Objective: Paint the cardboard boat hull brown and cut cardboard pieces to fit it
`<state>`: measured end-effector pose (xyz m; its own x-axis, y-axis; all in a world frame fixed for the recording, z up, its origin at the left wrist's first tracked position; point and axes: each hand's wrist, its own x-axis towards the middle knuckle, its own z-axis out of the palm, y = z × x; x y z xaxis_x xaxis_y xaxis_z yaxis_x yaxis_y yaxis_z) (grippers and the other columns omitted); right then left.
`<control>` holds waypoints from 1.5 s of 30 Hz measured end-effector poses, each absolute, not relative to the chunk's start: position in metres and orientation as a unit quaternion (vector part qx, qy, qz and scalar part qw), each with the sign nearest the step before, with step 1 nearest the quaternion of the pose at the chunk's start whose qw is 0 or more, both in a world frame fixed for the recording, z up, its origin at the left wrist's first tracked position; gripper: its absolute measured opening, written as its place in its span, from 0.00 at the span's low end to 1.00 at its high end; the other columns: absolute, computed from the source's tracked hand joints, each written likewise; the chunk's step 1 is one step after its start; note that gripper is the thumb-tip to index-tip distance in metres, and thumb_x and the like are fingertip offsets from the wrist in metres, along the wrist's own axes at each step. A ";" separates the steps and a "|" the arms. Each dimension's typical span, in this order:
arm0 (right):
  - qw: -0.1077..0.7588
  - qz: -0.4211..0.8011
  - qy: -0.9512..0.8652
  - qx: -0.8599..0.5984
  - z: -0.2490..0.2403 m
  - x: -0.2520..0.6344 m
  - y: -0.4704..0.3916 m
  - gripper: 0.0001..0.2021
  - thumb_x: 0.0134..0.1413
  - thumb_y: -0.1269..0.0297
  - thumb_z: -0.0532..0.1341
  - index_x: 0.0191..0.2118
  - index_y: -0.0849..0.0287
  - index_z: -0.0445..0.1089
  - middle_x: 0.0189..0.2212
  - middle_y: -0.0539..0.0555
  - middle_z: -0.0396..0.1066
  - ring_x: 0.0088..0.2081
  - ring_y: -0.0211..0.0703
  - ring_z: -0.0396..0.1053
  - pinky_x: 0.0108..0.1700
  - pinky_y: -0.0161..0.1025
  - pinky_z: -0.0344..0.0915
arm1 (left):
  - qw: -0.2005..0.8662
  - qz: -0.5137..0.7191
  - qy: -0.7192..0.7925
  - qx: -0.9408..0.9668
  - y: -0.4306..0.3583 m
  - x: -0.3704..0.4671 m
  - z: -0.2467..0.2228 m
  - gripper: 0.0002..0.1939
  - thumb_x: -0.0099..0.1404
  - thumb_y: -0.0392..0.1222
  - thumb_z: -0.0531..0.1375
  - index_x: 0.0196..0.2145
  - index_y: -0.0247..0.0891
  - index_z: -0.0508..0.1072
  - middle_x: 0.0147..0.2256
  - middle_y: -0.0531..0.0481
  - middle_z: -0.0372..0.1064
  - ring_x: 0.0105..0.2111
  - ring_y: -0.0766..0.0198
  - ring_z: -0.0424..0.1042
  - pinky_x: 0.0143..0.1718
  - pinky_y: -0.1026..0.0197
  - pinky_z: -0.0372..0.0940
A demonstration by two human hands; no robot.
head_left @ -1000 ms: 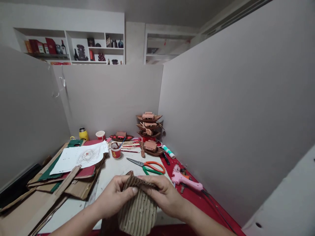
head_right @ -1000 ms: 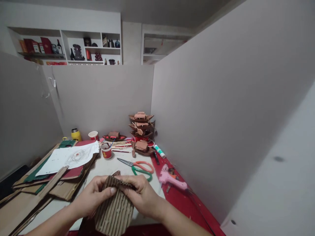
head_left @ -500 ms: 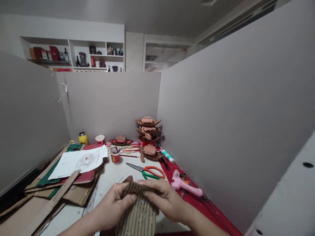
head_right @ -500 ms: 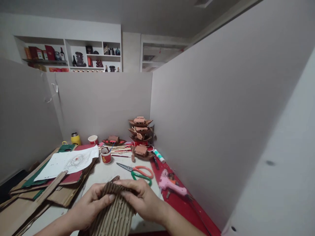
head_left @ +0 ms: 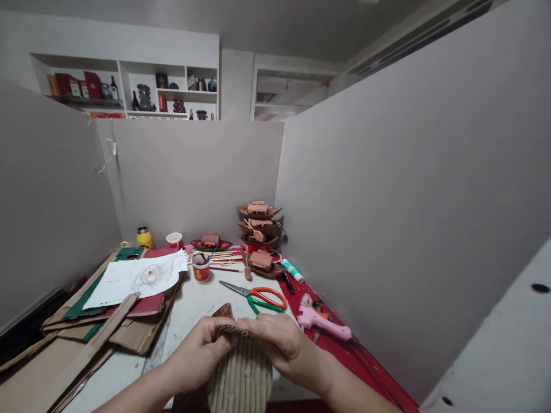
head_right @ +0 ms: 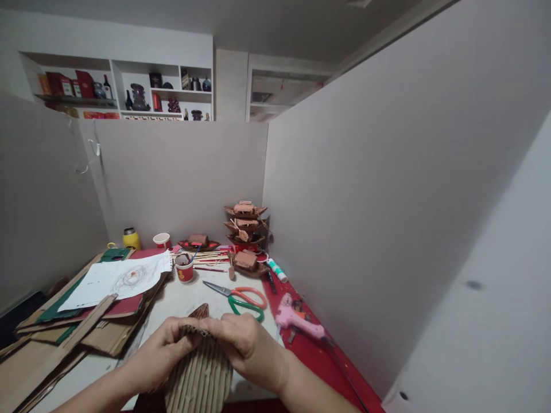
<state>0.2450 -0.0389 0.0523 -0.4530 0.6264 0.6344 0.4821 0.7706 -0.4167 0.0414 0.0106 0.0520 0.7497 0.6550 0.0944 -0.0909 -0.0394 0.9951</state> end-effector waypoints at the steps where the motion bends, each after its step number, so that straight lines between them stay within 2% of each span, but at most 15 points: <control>1: 0.407 0.090 -0.847 -0.328 0.053 0.245 -0.039 0.22 0.61 0.73 0.55 0.58 0.54 0.70 0.32 0.57 0.79 0.33 0.45 0.75 0.36 0.36 0.68 | 0.661 0.282 0.213 0.662 0.010 0.041 0.053 0.19 0.60 0.55 0.64 0.36 0.35 0.81 0.29 0.50 0.72 0.32 0.62 0.63 0.36 0.63 0.60; 6: 0.433 0.260 -0.778 -0.374 0.065 0.241 -0.041 0.14 0.65 0.61 0.56 0.50 0.54 0.76 0.37 0.54 0.78 0.37 0.44 0.75 0.41 0.37 0.70 | 0.642 0.249 0.194 0.699 0.006 0.037 0.063 0.20 0.63 0.55 0.61 0.37 0.32 0.79 0.30 0.50 0.70 0.30 0.64 0.63 0.33 0.65 0.59; 10: 0.431 0.318 -0.760 -0.368 0.069 0.242 -0.044 0.18 0.64 0.56 0.57 0.54 0.56 0.72 0.40 0.56 0.76 0.40 0.46 0.74 0.43 0.40 0.72 | 0.608 0.261 0.194 0.724 0.006 0.035 0.067 0.21 0.66 0.55 0.58 0.38 0.31 0.76 0.30 0.49 0.70 0.31 0.64 0.64 0.35 0.63 0.61; 14: 0.424 0.355 -0.750 -0.363 0.061 0.242 -0.045 0.18 0.65 0.56 0.56 0.55 0.53 0.71 0.38 0.55 0.75 0.30 0.41 0.74 0.35 0.37 0.73 | 0.551 0.286 0.222 0.752 0.005 0.033 0.071 0.20 0.65 0.55 0.57 0.35 0.32 0.73 0.29 0.50 0.68 0.30 0.64 0.64 0.34 0.63 0.61; 17: 0.441 0.355 -0.742 -0.359 0.056 0.240 -0.044 0.15 0.65 0.58 0.56 0.53 0.54 0.72 0.39 0.54 0.76 0.25 0.37 0.72 0.32 0.34 0.73 | 0.430 0.287 0.223 0.826 0.000 0.031 0.076 0.18 0.70 0.50 0.52 0.32 0.33 0.72 0.28 0.50 0.68 0.29 0.64 0.63 0.33 0.64 0.60; 21: 0.483 0.296 -0.754 -0.332 0.056 0.236 -0.042 0.13 0.65 0.64 0.56 0.48 0.56 0.76 0.39 0.55 0.79 0.37 0.40 0.76 0.42 0.34 0.71 | 0.299 0.307 0.204 0.880 -0.004 0.028 0.077 0.14 0.70 0.42 0.50 0.34 0.36 0.72 0.27 0.50 0.70 0.28 0.64 0.66 0.33 0.65 0.60; 25: 0.504 0.271 -0.749 -0.334 0.057 0.234 -0.040 0.12 0.64 0.65 0.57 0.47 0.56 0.76 0.41 0.56 0.79 0.43 0.43 0.76 0.48 0.37 0.69 | 0.280 0.333 0.205 0.877 -0.003 0.031 0.073 0.13 0.71 0.40 0.50 0.36 0.37 0.73 0.29 0.49 0.72 0.29 0.64 0.69 0.33 0.65 0.61; 26: 0.507 0.276 -0.737 -0.352 0.056 0.234 -0.040 0.12 0.63 0.64 0.58 0.48 0.55 0.76 0.41 0.55 0.79 0.42 0.43 0.75 0.47 0.37 0.69 | 0.292 0.341 0.211 0.869 -0.002 0.031 0.072 0.13 0.71 0.40 0.50 0.37 0.37 0.73 0.30 0.49 0.73 0.30 0.63 0.70 0.34 0.65 0.62; 30: 0.489 0.359 -0.681 -0.409 0.057 0.234 -0.040 0.19 0.60 0.56 0.61 0.54 0.56 0.70 0.33 0.53 0.76 0.29 0.39 0.71 0.30 0.34 0.68 | 0.351 0.347 0.217 0.842 -0.002 0.032 0.077 0.13 0.71 0.42 0.51 0.42 0.37 0.73 0.37 0.47 0.75 0.38 0.60 0.73 0.42 0.63 0.64; 32: 0.477 0.371 -0.686 -0.406 0.059 0.234 -0.041 0.18 0.60 0.54 0.61 0.51 0.58 0.73 0.34 0.54 0.75 0.30 0.40 0.70 0.32 0.34 0.67 | 0.353 0.332 0.223 0.846 -0.002 0.030 0.081 0.13 0.71 0.43 0.51 0.43 0.37 0.73 0.38 0.47 0.75 0.39 0.59 0.72 0.44 0.61 0.64; 34: 0.474 0.357 -0.700 -0.397 0.061 0.234 -0.041 0.16 0.60 0.54 0.61 0.45 0.60 0.76 0.34 0.54 0.74 0.36 0.43 0.71 0.39 0.37 0.68 | 0.343 0.309 0.233 0.856 -0.004 0.027 0.084 0.14 0.71 0.44 0.51 0.44 0.37 0.74 0.36 0.48 0.74 0.39 0.59 0.73 0.43 0.61 0.64; 36: 0.470 0.365 -0.700 -0.394 0.062 0.236 -0.040 0.16 0.59 0.53 0.61 0.42 0.60 0.76 0.31 0.53 0.73 0.37 0.44 0.71 0.40 0.38 0.68 | 0.337 0.289 0.230 0.866 -0.006 0.024 0.087 0.15 0.71 0.43 0.50 0.46 0.38 0.74 0.35 0.49 0.74 0.39 0.60 0.73 0.41 0.62 0.63; 38: 0.458 0.403 -0.687 -0.394 0.060 0.237 -0.038 0.17 0.58 0.51 0.61 0.40 0.62 0.76 0.27 0.51 0.70 0.31 0.41 0.70 0.33 0.36 0.69 | 0.342 0.278 0.219 0.871 -0.007 0.022 0.089 0.15 0.72 0.41 0.49 0.49 0.40 0.72 0.38 0.50 0.75 0.40 0.61 0.73 0.42 0.63 0.63; 41: 0.421 0.503 -0.649 -0.386 0.053 0.240 -0.035 0.20 0.56 0.47 0.62 0.37 0.63 0.73 0.22 0.48 0.66 0.19 0.34 0.64 0.19 0.30 0.64 | 0.349 0.275 0.210 0.871 -0.007 0.021 0.088 0.17 0.72 0.38 0.48 0.54 0.42 0.70 0.45 0.49 0.74 0.43 0.62 0.73 0.46 0.64 0.63; 45: 0.409 0.561 -0.621 -0.364 0.044 0.240 -0.036 0.20 0.54 0.47 0.64 0.38 0.63 0.71 0.21 0.46 0.65 0.15 0.30 0.62 0.14 0.26 0.61 | 0.326 0.281 0.200 0.880 -0.006 0.022 0.086 0.20 0.70 0.34 0.49 0.57 0.45 0.67 0.48 0.50 0.74 0.47 0.63 0.72 0.49 0.64 0.62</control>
<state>0.2398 -0.0359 0.0440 -0.4011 0.9106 0.0994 -0.0059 0.1059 -0.9944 0.0215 -0.0057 0.0858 0.7625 0.5345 0.3646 0.1684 -0.7080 0.6859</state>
